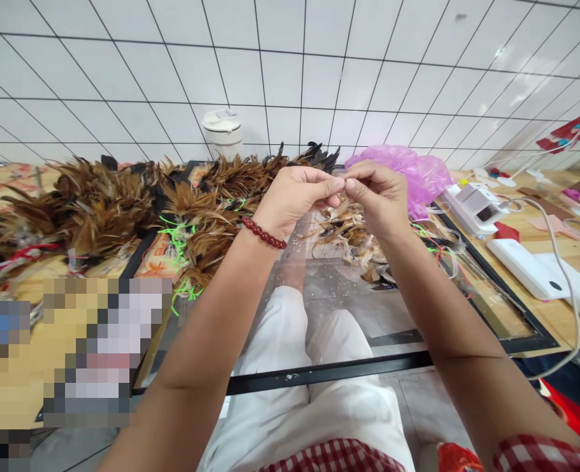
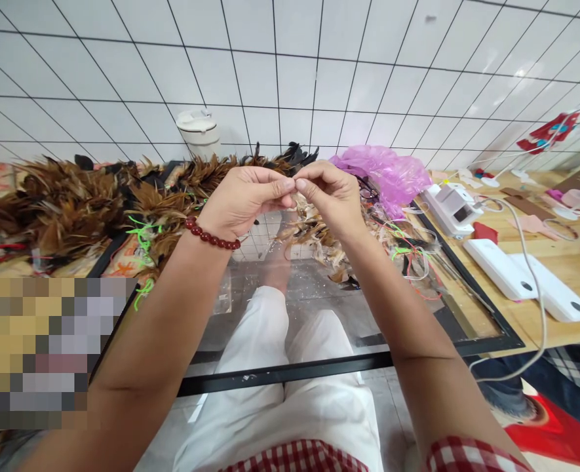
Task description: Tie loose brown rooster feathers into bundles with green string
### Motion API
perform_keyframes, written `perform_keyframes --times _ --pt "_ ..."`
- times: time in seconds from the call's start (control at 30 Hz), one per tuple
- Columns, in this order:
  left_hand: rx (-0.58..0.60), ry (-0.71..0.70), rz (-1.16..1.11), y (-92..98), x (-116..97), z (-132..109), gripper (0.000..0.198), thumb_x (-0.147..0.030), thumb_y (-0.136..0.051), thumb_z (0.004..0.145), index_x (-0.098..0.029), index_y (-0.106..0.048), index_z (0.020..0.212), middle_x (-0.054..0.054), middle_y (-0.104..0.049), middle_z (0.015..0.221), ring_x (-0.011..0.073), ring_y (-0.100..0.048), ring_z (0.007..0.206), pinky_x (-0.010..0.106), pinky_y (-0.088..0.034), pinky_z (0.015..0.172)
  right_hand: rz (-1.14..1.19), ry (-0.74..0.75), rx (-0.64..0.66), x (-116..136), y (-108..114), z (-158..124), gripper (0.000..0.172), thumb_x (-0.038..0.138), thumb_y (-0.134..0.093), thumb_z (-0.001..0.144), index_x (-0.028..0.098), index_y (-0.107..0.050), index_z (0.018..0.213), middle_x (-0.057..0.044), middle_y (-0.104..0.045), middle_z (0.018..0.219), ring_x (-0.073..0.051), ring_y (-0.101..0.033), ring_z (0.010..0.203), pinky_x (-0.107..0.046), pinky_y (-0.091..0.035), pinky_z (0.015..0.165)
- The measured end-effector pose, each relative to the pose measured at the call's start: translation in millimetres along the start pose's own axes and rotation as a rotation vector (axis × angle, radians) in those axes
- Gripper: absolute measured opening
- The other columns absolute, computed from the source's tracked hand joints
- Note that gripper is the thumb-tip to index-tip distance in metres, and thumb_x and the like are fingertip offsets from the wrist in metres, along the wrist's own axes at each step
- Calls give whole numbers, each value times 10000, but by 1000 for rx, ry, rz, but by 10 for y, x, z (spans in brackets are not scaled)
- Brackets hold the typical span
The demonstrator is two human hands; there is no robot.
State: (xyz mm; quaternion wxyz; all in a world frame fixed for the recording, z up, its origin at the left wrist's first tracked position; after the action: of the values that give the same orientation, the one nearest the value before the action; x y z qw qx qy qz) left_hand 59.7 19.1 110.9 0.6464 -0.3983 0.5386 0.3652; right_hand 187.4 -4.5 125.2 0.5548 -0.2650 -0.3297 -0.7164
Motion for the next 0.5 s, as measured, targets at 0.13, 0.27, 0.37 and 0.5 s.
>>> perform_keyframes --times 0.13,0.27,0.37,0.5 --pt "16 2 144 88 53 42 111 -200 -758 680 -116 -691 651 41 -664 587 168 -666 661 294 -525 702 -285 39 157 144 -50 6 199 414 -633 839 219 -666 815 -41 -626 847 -185 -570 841 -314 -435 740" --pt "-103 -40 262 326 139 169 113 -189 -727 673 -128 -663 604 26 -638 547 125 -614 574 280 -504 708 -804 75 503 -86 -294 -88 222 249 -485 898 180 -696 908 -86 -656 917 -209 -573 851 -318 -382 730" --pt "-173 -48 228 447 201 232 170 -231 -705 708 -140 -629 586 25 -618 531 116 -589 542 276 -498 680 -1100 63 721 -453 -500 -259 270 204 -450 892 151 -712 934 -117 -657 908 -215 -569 825 -322 -336 702" --pt "-198 -41 201 504 241 255 206 -241 -690 726 -143 -601 567 23 -606 530 105 -568 523 263 -485 640 -1181 165 837 -695 -795 -475 278 179 -473 876 133 -698 1035 -164 -640 1023 -252 -543 941 -346 -310 751"
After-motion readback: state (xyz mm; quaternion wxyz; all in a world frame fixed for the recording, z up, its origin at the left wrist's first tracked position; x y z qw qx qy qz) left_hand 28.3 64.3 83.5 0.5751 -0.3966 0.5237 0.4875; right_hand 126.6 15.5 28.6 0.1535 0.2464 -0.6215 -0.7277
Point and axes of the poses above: each hand's wrist, its own z-axis towards the middle knuckle, its own y-axis out of the back of the hand, x = y × z, the point moved 9 cm from there along z, towards the middle knuckle
